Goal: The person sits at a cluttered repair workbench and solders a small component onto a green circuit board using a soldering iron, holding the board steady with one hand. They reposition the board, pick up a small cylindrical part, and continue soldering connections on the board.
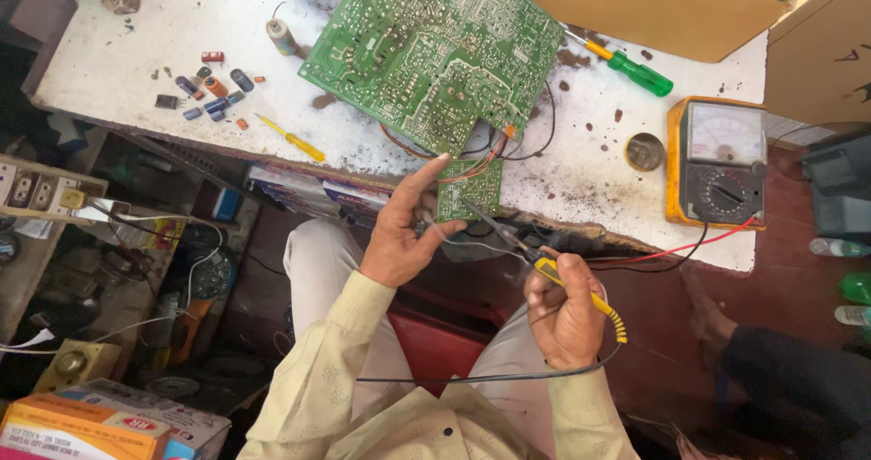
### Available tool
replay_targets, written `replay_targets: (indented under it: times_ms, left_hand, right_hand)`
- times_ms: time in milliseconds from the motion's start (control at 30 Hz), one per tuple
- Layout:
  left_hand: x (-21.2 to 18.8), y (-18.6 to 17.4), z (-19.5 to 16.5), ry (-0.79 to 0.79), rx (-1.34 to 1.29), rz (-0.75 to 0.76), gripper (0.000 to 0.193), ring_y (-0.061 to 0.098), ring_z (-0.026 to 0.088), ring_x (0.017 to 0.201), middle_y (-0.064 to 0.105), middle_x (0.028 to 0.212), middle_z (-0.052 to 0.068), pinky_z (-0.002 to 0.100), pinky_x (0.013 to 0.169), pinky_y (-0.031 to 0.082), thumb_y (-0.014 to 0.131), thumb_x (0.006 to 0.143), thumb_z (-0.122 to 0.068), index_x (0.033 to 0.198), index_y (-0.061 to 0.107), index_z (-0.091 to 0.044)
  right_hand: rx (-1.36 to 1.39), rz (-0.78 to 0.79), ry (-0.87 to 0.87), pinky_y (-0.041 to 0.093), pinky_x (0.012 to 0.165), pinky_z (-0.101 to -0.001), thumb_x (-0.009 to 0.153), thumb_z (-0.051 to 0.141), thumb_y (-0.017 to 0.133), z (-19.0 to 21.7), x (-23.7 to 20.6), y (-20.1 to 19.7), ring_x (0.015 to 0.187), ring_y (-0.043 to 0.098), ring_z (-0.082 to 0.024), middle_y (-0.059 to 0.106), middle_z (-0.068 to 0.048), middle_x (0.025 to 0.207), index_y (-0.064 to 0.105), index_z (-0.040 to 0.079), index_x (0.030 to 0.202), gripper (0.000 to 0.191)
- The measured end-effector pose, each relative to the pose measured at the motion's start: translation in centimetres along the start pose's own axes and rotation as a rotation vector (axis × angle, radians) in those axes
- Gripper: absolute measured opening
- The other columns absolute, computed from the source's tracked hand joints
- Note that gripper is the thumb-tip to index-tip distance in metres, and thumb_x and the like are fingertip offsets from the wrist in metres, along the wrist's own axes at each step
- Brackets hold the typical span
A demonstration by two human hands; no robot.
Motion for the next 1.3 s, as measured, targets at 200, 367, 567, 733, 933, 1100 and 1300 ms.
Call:
replay_targets:
  times_ms: [200, 367, 567, 733, 933, 1100, 1300]
  left_hand:
    - [0.2, 0.1, 0.9, -0.076, -0.172, 0.024, 0.096, 0.050, 0.006, 0.091, 0.052, 0.129, 0.001, 0.020, 0.080, 0.047, 0.081, 0.084, 0.010, 0.164, 0.031, -0.011]
    - [0.6, -0.2, 1.1, -0.043, -0.368, 0.109, 0.087, 0.056, 0.011, 0.131, 0.049, 0.155, 0.008, 0.026, 0.107, 0.051, 0.072, 0.089, 0.015, 0.163, 0.030, -0.006]
    - [0.6, -0.6, 1.0, -0.071, -0.275, 0.114, 0.087, 0.064, 0.013, 0.115, 0.057, 0.142, 0.009, 0.026, 0.095, 0.055, 0.073, 0.088, 0.014, 0.161, 0.031, -0.006]
    - [0.7, -0.6, 1.0, -0.099, -0.259, 0.107, 0.087, 0.065, 0.012, 0.107, 0.060, 0.135, 0.008, 0.025, 0.089, 0.056, 0.075, 0.087, 0.013, 0.160, 0.033, -0.007]
    - [0.5, -0.6, 1.1, -0.093, -0.264, 0.094, 0.089, 0.055, 0.009, 0.099, 0.054, 0.126, 0.004, 0.023, 0.087, 0.052, 0.078, 0.086, 0.013, 0.161, 0.036, -0.008]
    - [0.5, -0.6, 1.3, -0.074, -0.261, 0.105, 0.089, 0.061, 0.010, 0.103, 0.057, 0.128, 0.004, 0.024, 0.092, 0.055, 0.079, 0.085, 0.013, 0.160, 0.035, -0.009]
    - [0.4, -0.7, 1.4, -0.095, -0.257, 0.108, 0.090, 0.059, 0.011, 0.099, 0.056, 0.125, 0.005, 0.024, 0.086, 0.054, 0.080, 0.084, 0.013, 0.159, 0.036, -0.009]
  right_hand:
    - [0.129, 0.057, 0.074, 0.038, 0.050, -0.0254, 0.103, 0.026, 0.066, -1.4, 0.7, -0.9, 0.058, 0.051, -0.015, 0.061, -0.009, 0.072, 0.065, -0.001, 0.097, 0.027]
    - [0.182, 0.122, 0.104, 0.039, 0.053, -0.0260, 0.105, 0.026, 0.065, -2.8, 0.9, -1.0, 0.060, 0.051, -0.015, 0.061, -0.009, 0.076, 0.062, 0.004, 0.093, 0.026]
    - [0.132, 0.080, 0.082, 0.040, 0.053, -0.0248, 0.098, 0.023, 0.064, -2.7, 0.5, -0.6, 0.064, 0.054, -0.016, 0.060, -0.008, 0.074, 0.066, 0.004, 0.109, 0.022]
    - [0.103, 0.102, 0.013, 0.041, 0.054, -0.0253, 0.101, 0.021, 0.066, -2.4, 0.3, -0.2, 0.065, 0.056, -0.017, 0.062, -0.010, 0.077, 0.065, 0.000, 0.111, 0.022]
    - [-0.205, 0.052, -0.254, 0.045, 0.055, -0.0262, 0.101, 0.017, 0.066, -1.8, -1.2, -0.6, 0.062, 0.059, -0.017, 0.066, -0.011, 0.076, 0.066, -0.002, 0.114, 0.023]
    - [0.051, 0.021, -0.199, 0.040, 0.049, -0.0222, 0.102, 0.023, 0.065, -0.6, -1.1, -4.4, 0.058, 0.056, -0.013, 0.065, -0.010, 0.073, 0.068, 0.000, 0.111, 0.025]
    - [0.480, -0.024, -0.075, 0.043, 0.058, -0.0214, 0.113, 0.024, 0.064, 1.0, 1.0, -8.1, 0.068, 0.054, -0.012, 0.064, -0.008, 0.084, 0.063, 0.003, 0.109, 0.022]
Point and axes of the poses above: each hand's wrist, its own x-axis towards the middle knuckle, its own y-axis out of the palm, z = x × y, the point moved 1 cm from there along x, towards the middle knuckle
